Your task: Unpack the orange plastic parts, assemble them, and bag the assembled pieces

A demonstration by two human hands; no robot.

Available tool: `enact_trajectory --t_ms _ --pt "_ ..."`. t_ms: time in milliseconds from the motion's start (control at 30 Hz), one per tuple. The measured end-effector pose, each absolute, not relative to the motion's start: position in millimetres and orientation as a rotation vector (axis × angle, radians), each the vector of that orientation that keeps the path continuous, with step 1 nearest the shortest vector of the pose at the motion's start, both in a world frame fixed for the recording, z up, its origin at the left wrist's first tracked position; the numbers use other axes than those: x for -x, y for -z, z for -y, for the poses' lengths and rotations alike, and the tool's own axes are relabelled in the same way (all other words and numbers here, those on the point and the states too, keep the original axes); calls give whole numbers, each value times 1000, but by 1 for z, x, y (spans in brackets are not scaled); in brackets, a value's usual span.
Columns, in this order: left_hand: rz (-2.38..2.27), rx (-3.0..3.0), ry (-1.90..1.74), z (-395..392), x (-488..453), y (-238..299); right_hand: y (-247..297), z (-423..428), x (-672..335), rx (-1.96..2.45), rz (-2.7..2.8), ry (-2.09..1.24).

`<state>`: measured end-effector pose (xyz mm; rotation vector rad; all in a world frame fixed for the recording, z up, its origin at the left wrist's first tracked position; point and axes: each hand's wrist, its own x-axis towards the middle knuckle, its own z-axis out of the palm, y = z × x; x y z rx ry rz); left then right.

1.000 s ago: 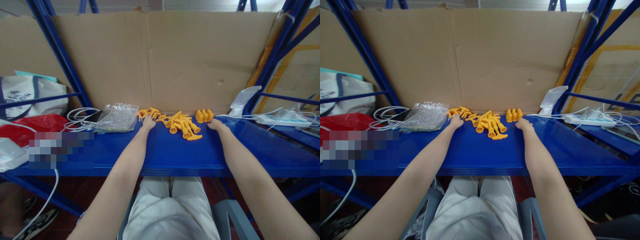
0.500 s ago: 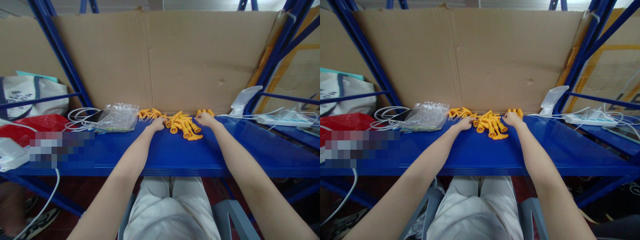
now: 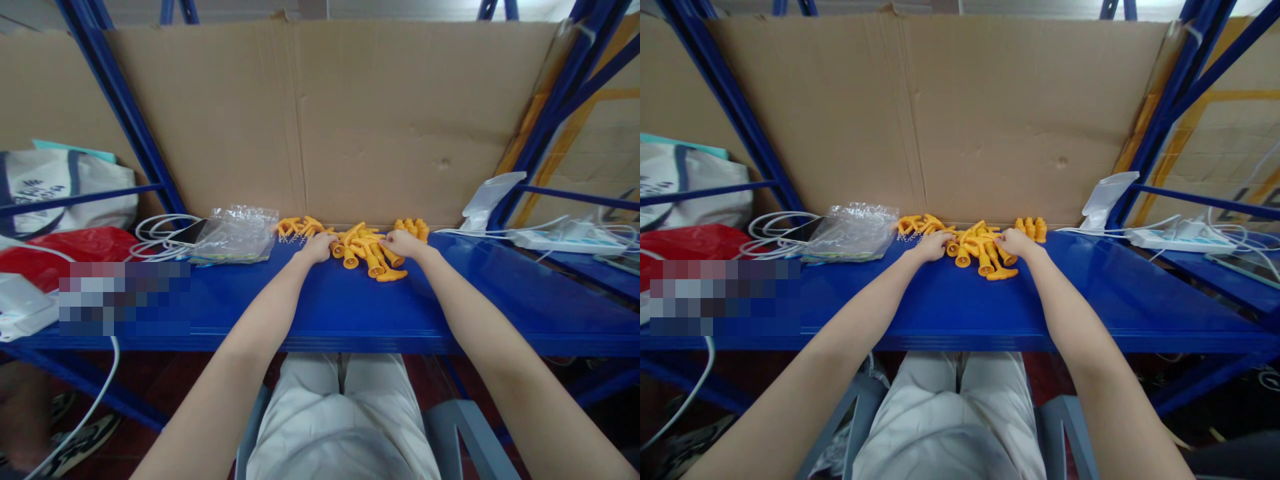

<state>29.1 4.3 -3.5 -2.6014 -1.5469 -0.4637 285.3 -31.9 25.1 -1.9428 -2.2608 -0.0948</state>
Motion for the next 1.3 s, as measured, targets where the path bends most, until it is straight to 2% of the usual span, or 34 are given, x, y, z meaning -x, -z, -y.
enact_trajectory --t_ms 333,533,600,1000,1300 --pt "1564 2299 754 16 -43 -16 -32 41 -276 1755 2038 136" --pt "1269 2405 763 28 -58 -22 -32 46 -257 1271 1914 -390" --pt "1184 2423 755 31 -62 -23 -31 46 -253 1193 1936 -454" --pt "1186 2435 658 26 -63 -18 -27 33 -259 1069 2088 -167" --pt "1220 2474 590 24 -64 -19 -32 40 -260 1146 2316 390"
